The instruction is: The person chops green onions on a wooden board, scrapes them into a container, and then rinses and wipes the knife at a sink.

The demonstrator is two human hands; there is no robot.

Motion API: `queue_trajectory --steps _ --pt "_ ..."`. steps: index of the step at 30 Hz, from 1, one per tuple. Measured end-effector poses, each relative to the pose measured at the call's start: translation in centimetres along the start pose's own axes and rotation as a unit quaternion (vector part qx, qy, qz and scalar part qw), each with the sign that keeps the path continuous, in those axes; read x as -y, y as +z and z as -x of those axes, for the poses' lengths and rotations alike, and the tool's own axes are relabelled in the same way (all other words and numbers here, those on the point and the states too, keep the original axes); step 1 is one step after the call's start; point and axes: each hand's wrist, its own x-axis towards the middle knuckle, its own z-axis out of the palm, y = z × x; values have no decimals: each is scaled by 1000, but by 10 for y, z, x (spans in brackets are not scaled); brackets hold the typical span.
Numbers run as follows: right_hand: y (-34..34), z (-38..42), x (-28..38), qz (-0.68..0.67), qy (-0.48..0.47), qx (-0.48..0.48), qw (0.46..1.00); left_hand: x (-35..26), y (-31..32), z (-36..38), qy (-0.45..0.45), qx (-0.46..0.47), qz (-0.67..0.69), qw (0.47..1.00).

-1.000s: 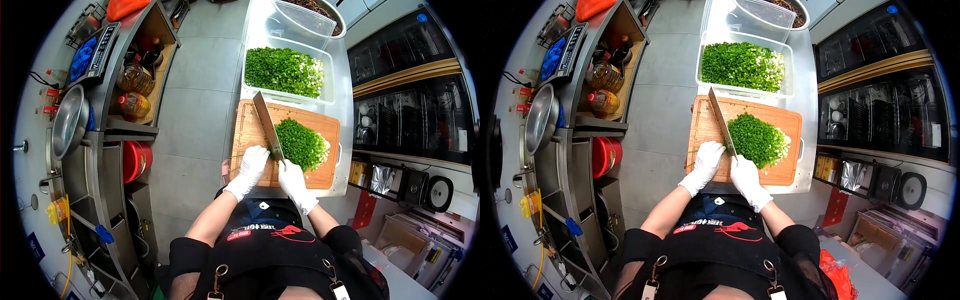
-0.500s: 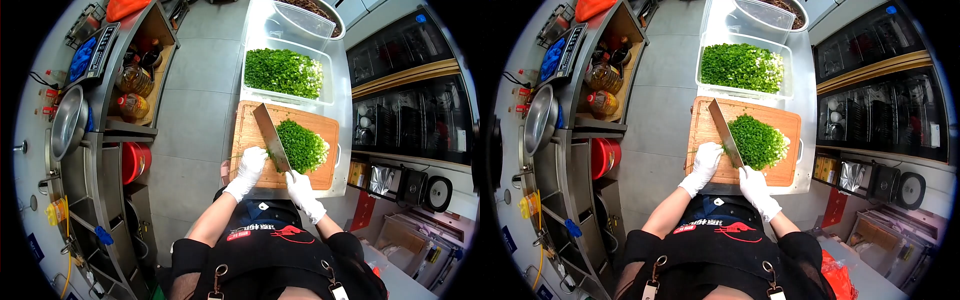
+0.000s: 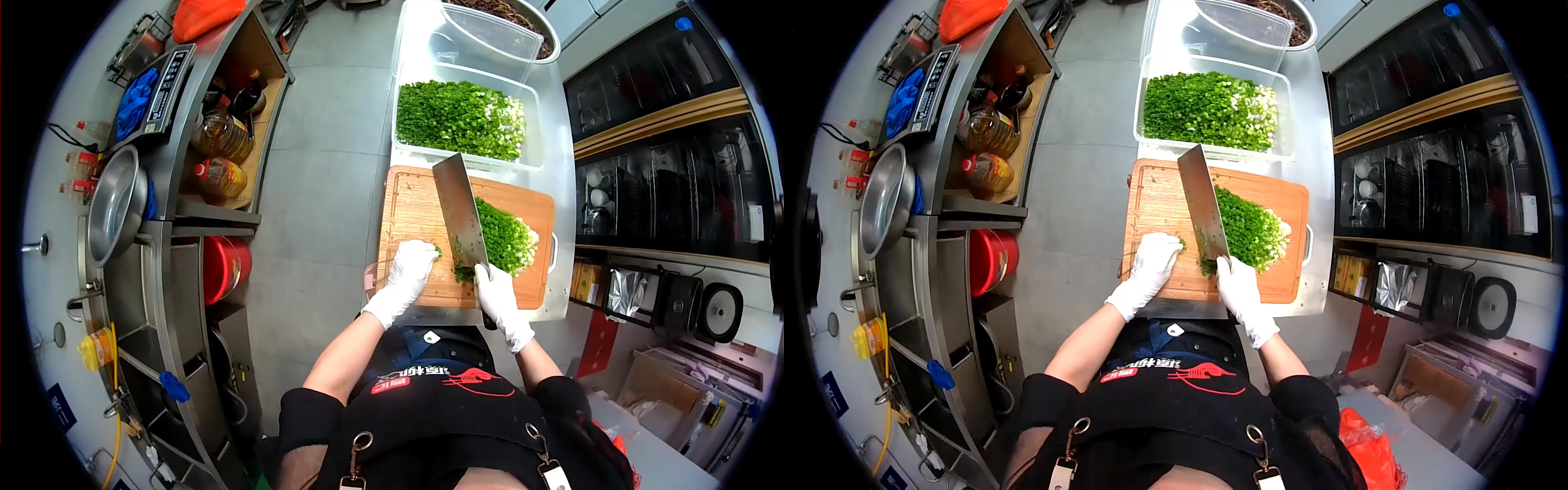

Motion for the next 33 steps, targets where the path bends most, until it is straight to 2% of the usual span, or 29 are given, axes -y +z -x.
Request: queue_trajectory --steps 2,8,12,14,17,23,30,33 --pt "-7 0 2 -14 19 34 999 3 3 -8 14 9 18 1000" --pt "-10 12 -6 8 -32 9 999 -1 0 -18 -53 -8 -5 999" --pt "-15 23 9 65 -70 -2 995 0 -4 -18 -13 0 -46 999" --pt "-11 27 3 110 -140 -28 984 0 -3 -17 -3 0 -57 998" --pt "-5 31 2 153 -167 -45 973 -1 -5 -17 15 12 -87 996" --pt "5 28 -12 201 -174 -55 962 -1 -6 -18 30 15 -88 996" --pt "1 30 -1 186 -158 -39 969 -2 -6 -19 25 23 -88 996" --pt "5 29 -5 186 -185 -52 964 -1 -5 -20 23 38 -92 995"
